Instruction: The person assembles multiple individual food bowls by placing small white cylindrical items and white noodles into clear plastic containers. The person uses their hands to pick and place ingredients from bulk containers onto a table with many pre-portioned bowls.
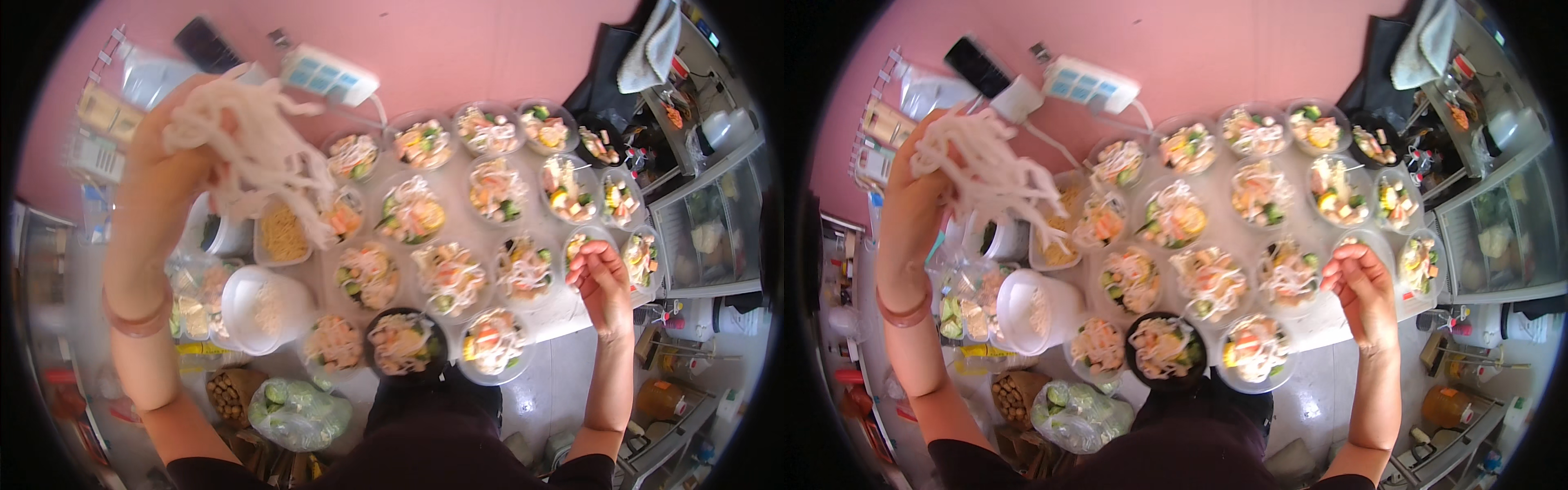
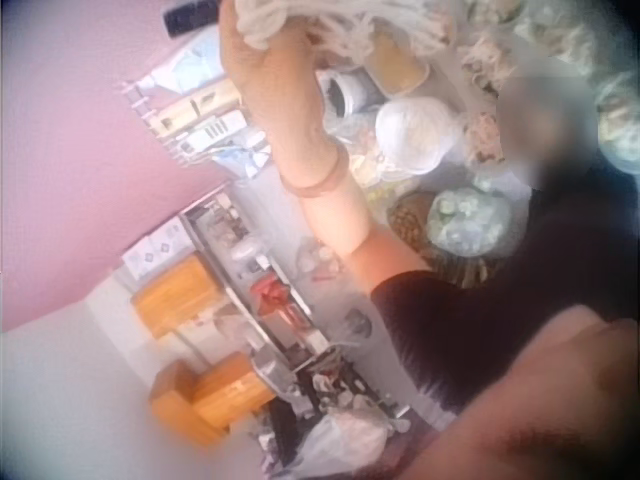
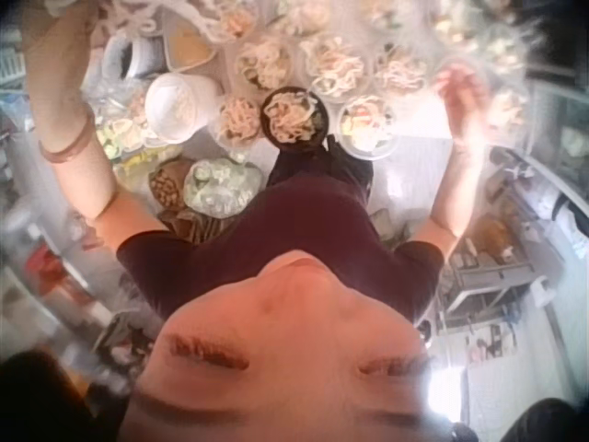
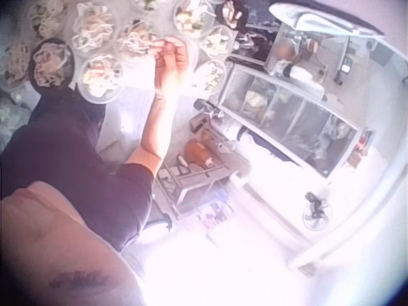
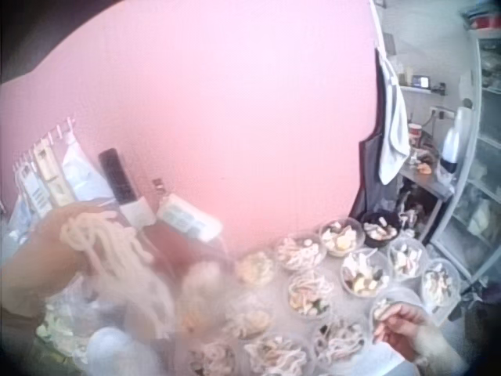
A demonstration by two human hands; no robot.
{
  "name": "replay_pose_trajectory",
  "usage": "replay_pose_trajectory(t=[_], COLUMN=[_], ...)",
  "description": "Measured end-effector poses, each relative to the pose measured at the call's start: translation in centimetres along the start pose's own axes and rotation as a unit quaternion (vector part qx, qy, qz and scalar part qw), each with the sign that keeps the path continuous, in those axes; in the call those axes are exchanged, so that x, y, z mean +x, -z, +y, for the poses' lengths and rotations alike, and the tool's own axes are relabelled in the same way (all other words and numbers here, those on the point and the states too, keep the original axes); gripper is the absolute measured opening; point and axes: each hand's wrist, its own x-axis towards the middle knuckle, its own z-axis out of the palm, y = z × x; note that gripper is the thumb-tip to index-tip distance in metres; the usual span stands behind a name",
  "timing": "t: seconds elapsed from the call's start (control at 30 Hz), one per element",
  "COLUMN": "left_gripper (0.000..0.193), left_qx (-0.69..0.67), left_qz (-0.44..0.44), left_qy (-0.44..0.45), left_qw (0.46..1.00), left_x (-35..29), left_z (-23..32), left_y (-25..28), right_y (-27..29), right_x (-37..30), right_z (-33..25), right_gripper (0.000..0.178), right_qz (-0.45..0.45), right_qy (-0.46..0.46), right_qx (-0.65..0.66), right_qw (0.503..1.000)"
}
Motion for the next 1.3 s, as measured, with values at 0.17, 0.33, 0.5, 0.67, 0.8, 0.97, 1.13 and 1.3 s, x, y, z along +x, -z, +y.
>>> replay_pose_trajectory(t=[0.17,0.33,0.5,0.67,0.8,0.97,1.13,1.3], left_gripper=[0.040,0.030,0.036,0.033,0.027,0.022,0.025,0.037], left_qx=[-0.057,-0.058,-0.028,0.081,0.139,0.245,0.314,0.262], left_qz=[-0.115,-0.141,-0.186,-0.147,-0.135,-0.067,-0.036,-0.036], left_qy=[0.004,-0.027,-0.020,0.012,-0.022,-0.126,-0.154,-0.108], left_qw=[0.992,0.988,0.982,0.986,0.981,0.959,0.936,0.958], left_x=[8.7,17.6,23.9,26.8,28.0,30.6,30.2,31.0], left_z=[1.6,-0.8,-7.8,-10.1,-7.7,-5.7,-2.3,-2.2], left_y=[-14.0,-29.4,-40.5,-45.6,-45.2,-44.1,-43.7,-43.5], right_y=[7.8,13.8,17.1,19.6,20.3,19.6,19.1,18.6], right_x=[-0.1,-1.2,-1.9,-1.6,-0.5,1.2,2.1,2.5], right_z=[-2.6,-4.4,-3.6,-2.9,-2.8,-3.2,-3.2,-3.4], right_gripper=[0.011,0.010,0.008,0.008,0.008,0.010,0.010,0.010], right_qz=[0.050,0.095,0.123,0.144,0.142,0.105,0.103,0.091], right_qy=[-0.036,-0.038,-0.051,-0.075,-0.074,-0.081,-0.088,-0.086], right_qx=[-0.001,0.005,0.028,0.027,0.033,0.051,0.048,0.046], right_qw=[0.998,0.995,0.991,0.986,0.986,0.990,0.990,0.991])
